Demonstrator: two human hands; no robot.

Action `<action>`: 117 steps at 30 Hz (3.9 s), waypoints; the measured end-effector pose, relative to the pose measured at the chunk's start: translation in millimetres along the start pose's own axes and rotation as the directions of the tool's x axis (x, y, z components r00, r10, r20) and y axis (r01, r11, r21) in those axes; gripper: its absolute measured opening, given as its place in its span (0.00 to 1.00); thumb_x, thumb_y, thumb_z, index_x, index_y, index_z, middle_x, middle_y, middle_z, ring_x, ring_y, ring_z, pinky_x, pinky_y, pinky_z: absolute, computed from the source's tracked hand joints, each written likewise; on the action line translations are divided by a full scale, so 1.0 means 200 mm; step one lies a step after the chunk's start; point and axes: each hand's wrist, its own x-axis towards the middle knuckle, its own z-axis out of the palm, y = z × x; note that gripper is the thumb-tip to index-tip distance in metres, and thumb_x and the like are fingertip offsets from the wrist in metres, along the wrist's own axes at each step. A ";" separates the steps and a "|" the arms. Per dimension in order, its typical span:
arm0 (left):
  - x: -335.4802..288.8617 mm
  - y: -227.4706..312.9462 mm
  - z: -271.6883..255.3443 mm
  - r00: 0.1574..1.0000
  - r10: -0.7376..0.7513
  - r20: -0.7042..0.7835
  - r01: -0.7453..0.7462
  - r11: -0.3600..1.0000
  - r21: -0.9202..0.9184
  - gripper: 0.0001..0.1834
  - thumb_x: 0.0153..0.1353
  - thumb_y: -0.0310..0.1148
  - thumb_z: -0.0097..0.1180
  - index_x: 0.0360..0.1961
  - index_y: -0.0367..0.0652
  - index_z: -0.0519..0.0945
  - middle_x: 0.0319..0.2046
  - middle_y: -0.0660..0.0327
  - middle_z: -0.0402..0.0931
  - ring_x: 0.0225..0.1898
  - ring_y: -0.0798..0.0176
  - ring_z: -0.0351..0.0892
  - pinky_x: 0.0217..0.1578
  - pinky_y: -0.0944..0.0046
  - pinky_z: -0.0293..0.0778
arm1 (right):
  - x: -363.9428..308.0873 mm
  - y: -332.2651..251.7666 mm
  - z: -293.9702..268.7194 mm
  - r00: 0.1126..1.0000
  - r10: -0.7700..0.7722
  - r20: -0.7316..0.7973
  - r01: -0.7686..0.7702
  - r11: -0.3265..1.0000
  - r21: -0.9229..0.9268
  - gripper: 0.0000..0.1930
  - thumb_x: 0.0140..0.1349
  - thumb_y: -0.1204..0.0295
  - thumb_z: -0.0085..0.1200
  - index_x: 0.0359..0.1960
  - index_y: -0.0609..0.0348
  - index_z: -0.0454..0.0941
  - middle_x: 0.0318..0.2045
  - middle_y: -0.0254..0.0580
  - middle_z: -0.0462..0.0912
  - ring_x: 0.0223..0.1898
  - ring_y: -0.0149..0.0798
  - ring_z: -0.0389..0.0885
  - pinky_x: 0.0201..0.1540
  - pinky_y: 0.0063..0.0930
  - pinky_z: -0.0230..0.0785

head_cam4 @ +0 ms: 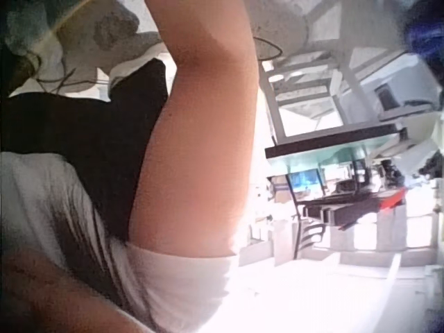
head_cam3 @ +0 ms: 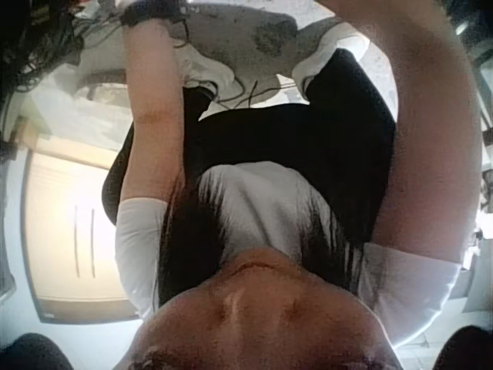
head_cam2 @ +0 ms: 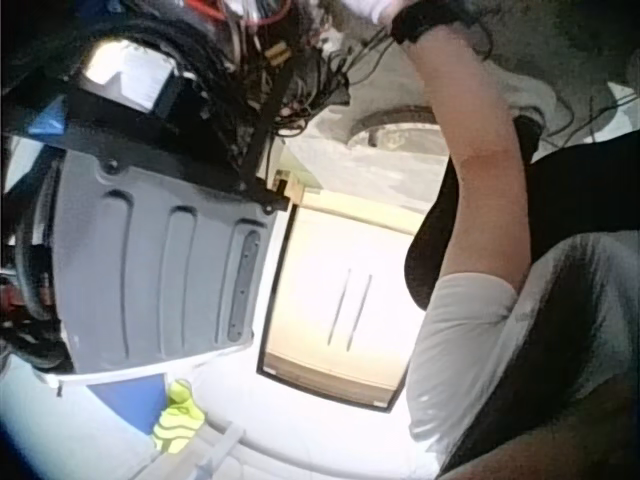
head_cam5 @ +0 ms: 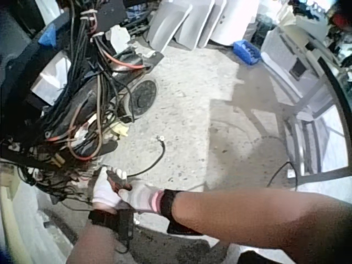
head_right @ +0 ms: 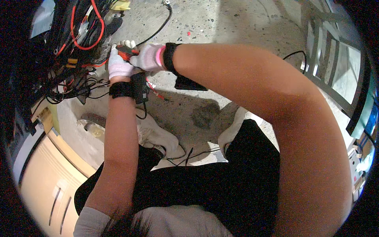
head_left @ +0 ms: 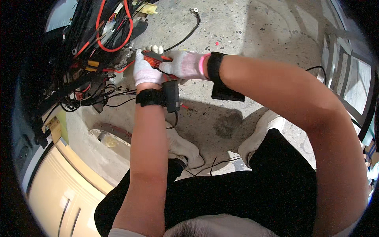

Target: The recorder is wiring and assembling internal components of an electromechanical machine using wire strippers and a screwdriver.

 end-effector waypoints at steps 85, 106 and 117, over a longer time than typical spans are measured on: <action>-0.12 -0.01 -0.15 0.921 -0.168 0.353 0.102 0.975 0.196 0.26 0.67 0.51 0.47 0.52 0.39 0.71 0.50 0.53 0.75 0.53 0.52 0.73 0.60 0.50 0.65 | -0.01 0.02 0.04 0.989 -0.060 -0.133 0.062 0.998 0.016 0.32 0.58 0.51 0.57 0.50 0.70 0.70 0.31 0.55 0.81 0.31 0.46 0.84 0.34 0.37 0.77; -0.15 -0.01 -0.07 0.961 -0.023 0.274 0.037 0.998 -0.044 0.19 0.60 0.31 0.44 0.52 0.36 0.72 0.51 0.50 0.75 0.52 0.51 0.74 0.57 0.52 0.69 | 0.00 -0.07 -0.04 0.990 0.058 -0.131 -0.045 0.994 0.097 0.31 0.51 0.46 0.59 0.36 0.68 0.82 0.28 0.59 0.83 0.35 0.53 0.84 0.40 0.40 0.74; -0.13 0.00 -0.07 0.990 0.116 0.084 -0.127 0.983 0.134 0.21 0.61 0.48 0.49 0.45 0.42 0.74 0.43 0.56 0.76 0.47 0.55 0.74 0.51 0.54 0.68 | 0.07 -0.05 0.06 0.971 -0.079 -0.224 -0.044 0.867 -0.497 0.18 0.55 0.58 0.54 0.37 0.60 0.82 0.30 0.58 0.83 0.36 0.54 0.83 0.39 0.41 0.75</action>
